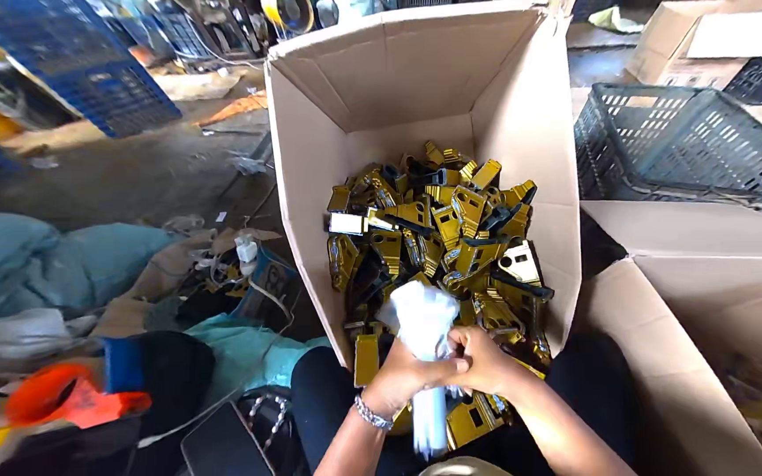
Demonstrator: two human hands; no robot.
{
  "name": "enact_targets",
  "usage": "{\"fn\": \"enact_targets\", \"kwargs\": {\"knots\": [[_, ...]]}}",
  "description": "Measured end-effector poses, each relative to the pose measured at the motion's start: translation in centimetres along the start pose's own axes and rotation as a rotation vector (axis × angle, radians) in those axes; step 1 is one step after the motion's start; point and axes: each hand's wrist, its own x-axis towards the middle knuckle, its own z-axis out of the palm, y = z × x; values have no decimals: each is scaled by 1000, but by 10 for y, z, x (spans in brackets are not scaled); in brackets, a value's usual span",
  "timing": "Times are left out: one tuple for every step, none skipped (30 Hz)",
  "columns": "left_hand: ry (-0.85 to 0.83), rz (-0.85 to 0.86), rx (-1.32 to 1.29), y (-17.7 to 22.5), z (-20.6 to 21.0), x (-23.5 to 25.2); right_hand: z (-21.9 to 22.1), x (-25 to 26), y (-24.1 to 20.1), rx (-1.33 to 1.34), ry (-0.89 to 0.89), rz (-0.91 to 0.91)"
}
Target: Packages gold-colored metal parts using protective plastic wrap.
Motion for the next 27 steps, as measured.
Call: {"fn": "enact_targets", "kwargs": {"knots": [[-21,8,40,-4,-2,-5,-2,0,-1,-67,-105,17],[7,47,120,-8,-8,-10,-7,2,3,-82,-156,11],[60,109,212,-13,-18,-14,-13,3,8,-71,-126,-2],[131,180,290,-19,-31,-16,-21,6,11,-51,-30,-1],[209,249,342,-24,-43,-18,-31,13,14,-64,88,7],[302,297,374,-28,-52,-18,-42,24,16,-153,181,26],[394,311,380,-28,-58,-16,-52,39,16,-323,207,68],[464,303,351,-25,-60,-15,-58,55,13,-542,147,134],[516,290,285,-20,-57,-13,-59,73,10,-760,32,198],[549,289,209,-16,-52,-12,-54,89,11,-946,-80,230],[575,297,146,-14,-46,-10,-49,102,16,-1068,-154,223],[594,314,100,-14,-41,-7,-46,113,20,-1144,-200,222],[606,334,73,-15,-37,-3,-45,122,25,-1208,-225,238],[615,351,65,-16,-35,-1,-45,127,27,-1276,-242,265],[622,362,71,-17,-34,-1,-44,129,25,-1326,-248,268],[631,366,80,-17,-35,-1,-44,127,22,-1349,-231,252],[633,357,85,-17,-37,-2,-47,122,19,-1348,-190,225],[630,339,87,-16,-37,-3,-53,114,20,-1318,-135,184],[625,318,94,-17,-38,-4,-60,102,22,-1245,-66,141],[615,293,108,-17,-40,-4,-68,86,24,-1131,29,93],[598,275,131,-17,-42,-3,-74,68,29,-973,167,22],[583,271,156,-18,-44,-1,-77,50,36,-780,349,-80],[559,275,162,-19,-44,3,-76,34,42,-538,516,-182],[543,280,163,-20,-42,7,-75,20,43,-236,623,-213],[535,290,154,-21,-37,11,-73,9,37,119,686,-209],[527,309,140,-21,-32,15,-73,1,29,402,698,-226],[520,327,131,-20,-27,19,-76,-7,21,579,662,-283]]}}
